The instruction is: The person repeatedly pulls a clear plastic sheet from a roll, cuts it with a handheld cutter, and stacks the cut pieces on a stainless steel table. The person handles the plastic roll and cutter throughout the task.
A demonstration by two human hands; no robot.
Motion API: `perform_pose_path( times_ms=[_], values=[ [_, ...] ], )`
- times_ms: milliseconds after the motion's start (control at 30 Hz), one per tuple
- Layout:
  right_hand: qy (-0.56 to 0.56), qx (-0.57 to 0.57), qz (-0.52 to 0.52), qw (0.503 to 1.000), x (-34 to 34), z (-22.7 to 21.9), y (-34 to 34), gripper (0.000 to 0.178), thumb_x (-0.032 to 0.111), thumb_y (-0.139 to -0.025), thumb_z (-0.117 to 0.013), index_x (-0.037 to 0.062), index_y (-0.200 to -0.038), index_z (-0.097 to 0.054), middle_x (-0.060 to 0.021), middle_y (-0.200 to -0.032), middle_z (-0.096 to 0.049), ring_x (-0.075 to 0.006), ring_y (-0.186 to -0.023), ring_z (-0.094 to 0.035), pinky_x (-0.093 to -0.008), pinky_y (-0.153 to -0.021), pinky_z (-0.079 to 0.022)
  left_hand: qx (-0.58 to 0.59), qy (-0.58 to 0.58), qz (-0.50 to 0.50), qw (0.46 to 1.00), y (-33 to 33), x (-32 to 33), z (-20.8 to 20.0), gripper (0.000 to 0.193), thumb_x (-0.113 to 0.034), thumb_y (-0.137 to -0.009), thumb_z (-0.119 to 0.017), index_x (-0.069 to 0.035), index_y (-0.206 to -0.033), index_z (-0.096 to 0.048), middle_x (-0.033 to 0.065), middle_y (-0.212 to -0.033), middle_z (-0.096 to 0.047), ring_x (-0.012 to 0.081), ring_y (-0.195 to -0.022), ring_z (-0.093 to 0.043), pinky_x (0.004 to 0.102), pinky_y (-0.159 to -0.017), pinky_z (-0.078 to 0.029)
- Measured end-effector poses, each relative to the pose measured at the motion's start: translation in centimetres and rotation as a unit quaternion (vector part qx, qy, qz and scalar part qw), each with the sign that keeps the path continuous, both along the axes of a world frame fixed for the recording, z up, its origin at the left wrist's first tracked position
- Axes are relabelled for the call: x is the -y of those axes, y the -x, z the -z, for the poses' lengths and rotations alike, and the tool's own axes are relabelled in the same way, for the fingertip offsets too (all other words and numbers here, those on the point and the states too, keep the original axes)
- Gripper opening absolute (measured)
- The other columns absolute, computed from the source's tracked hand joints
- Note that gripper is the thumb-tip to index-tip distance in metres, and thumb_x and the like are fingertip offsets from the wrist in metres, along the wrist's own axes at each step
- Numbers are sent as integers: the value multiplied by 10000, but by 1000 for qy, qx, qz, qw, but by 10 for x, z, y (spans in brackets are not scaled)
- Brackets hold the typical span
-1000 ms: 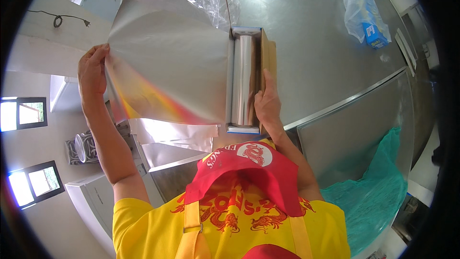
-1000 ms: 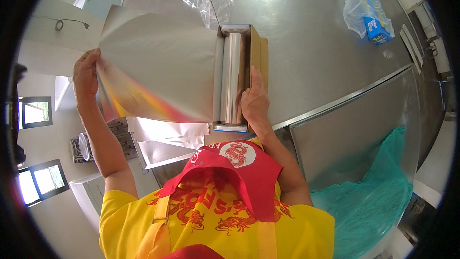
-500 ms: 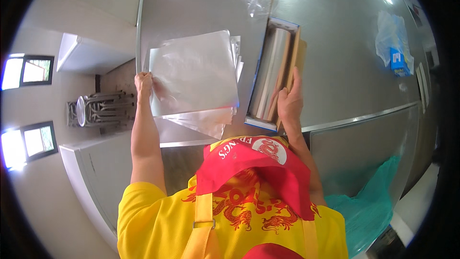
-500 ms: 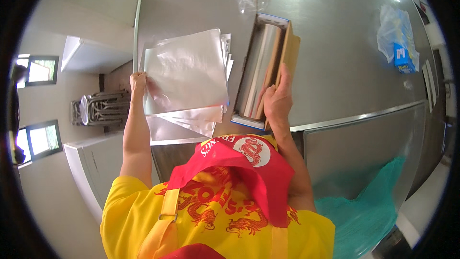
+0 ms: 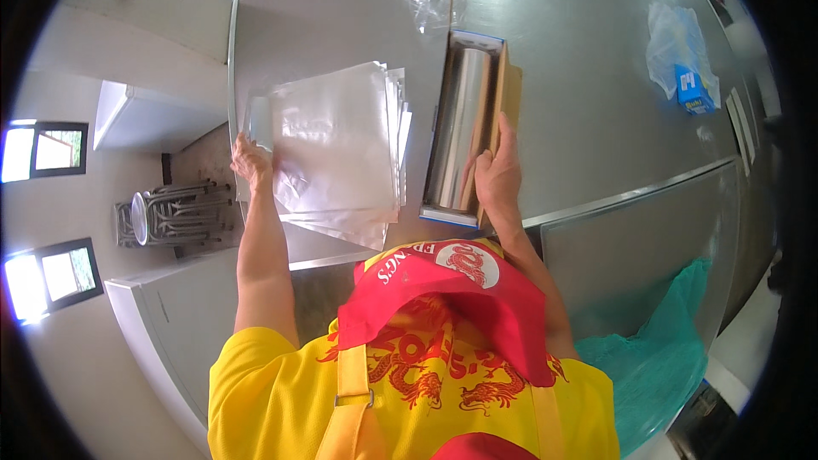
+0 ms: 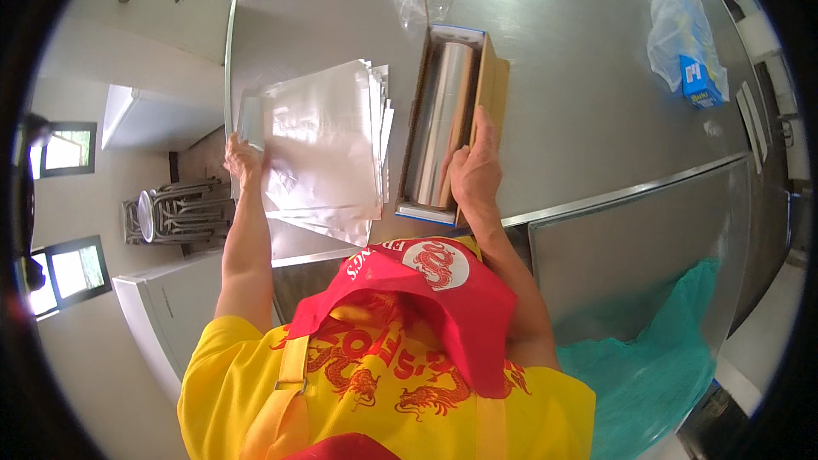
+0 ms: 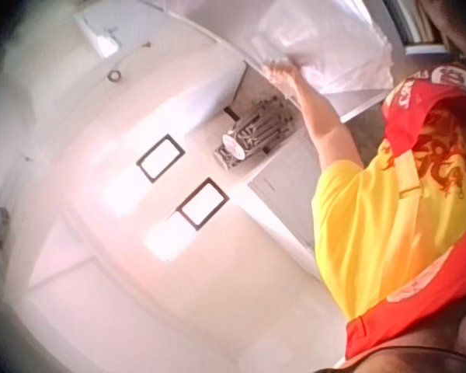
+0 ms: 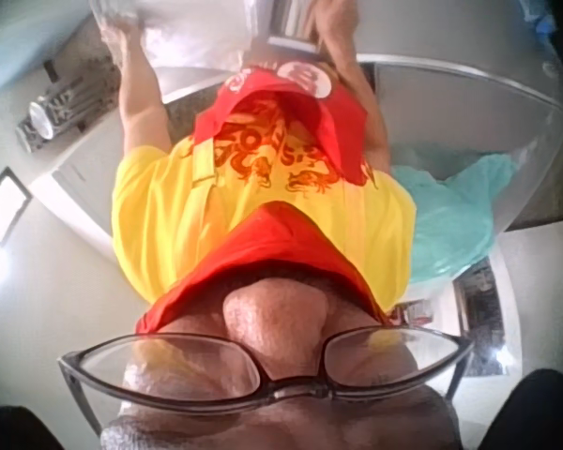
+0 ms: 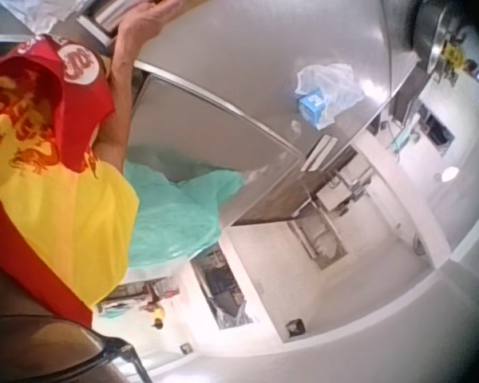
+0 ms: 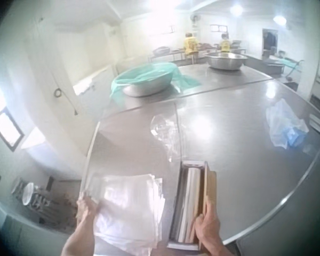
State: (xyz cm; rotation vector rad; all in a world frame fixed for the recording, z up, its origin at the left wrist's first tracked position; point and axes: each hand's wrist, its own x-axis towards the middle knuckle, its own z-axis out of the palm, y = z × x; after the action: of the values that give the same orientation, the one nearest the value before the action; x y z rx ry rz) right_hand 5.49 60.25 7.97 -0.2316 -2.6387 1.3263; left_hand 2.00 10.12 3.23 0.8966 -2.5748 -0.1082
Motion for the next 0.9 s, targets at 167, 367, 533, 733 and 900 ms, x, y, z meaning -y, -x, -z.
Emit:
perform_pose_path(
  times_ms=[167, 367, 533, 733, 900],
  values=[
    [15, 3, 2, 1000, -2, -1, -1, 654, -7, -922, -472, 86, -1558, -349, -218, -1513, -487, -436, -1349, -521, -472, -1099, -459, 58, 90, -16, 994, 20, -39, -10, 260, -112, -920, -642, -151, -1163, -726, 88, -1248, -696, 256, -1173, -603, 484, -999, -386],
    [6, -16, 0, 1000, 1, 2, 0, 654, -5, -923, -476, 87, -1558, -349, -214, -1515, -482, -434, -1338, -529, -471, -1083, -471, -15, 94, 28, 995, 35, -69, -15, 266, -96, -893, -675, -124, -1142, -762, 143, -1295, -670, 332, -1222, -590, 489, -1062, -367],
    [7, -40, -1, 999, -4, 1, -3, 654, -1, -916, -483, 79, -1553, -359, -222, -1505, -486, -440, -1323, -536, -474, -1076, -472, -107, -88, 448, 883, 24, -263, -64, 254, -99, -861, -766, -88, -1114, -749, 153, -1331, -644, 360, -1272, -568, 486, -1095, -420],
    [34, -41, -4, 999, -3, 5, 0, 694, -31, -866, -547, 55, -1536, -390, -233, -1500, -493, -427, -1366, -500, -488, -1114, -441, 50, 130, 469, 872, 28, -360, -74, 306, -250, -903, -666, 43, -982, -707, 224, -1357, -521, 410, -1316, -418, 611, -1066, -353],
    [55, -59, -9, 997, -4, 4, 0, 664, -23, -881, -525, 41, -1531, -400, -234, -1516, -482, -421, -1394, -475, -478, -1142, -415, 135, 85, 422, 892, 49, -370, -68, 269, -217, -893, -679, 36, -972, -724, 213, -1277, -574, 385, -1248, -481, 575, -1000, -391]
  ],
)
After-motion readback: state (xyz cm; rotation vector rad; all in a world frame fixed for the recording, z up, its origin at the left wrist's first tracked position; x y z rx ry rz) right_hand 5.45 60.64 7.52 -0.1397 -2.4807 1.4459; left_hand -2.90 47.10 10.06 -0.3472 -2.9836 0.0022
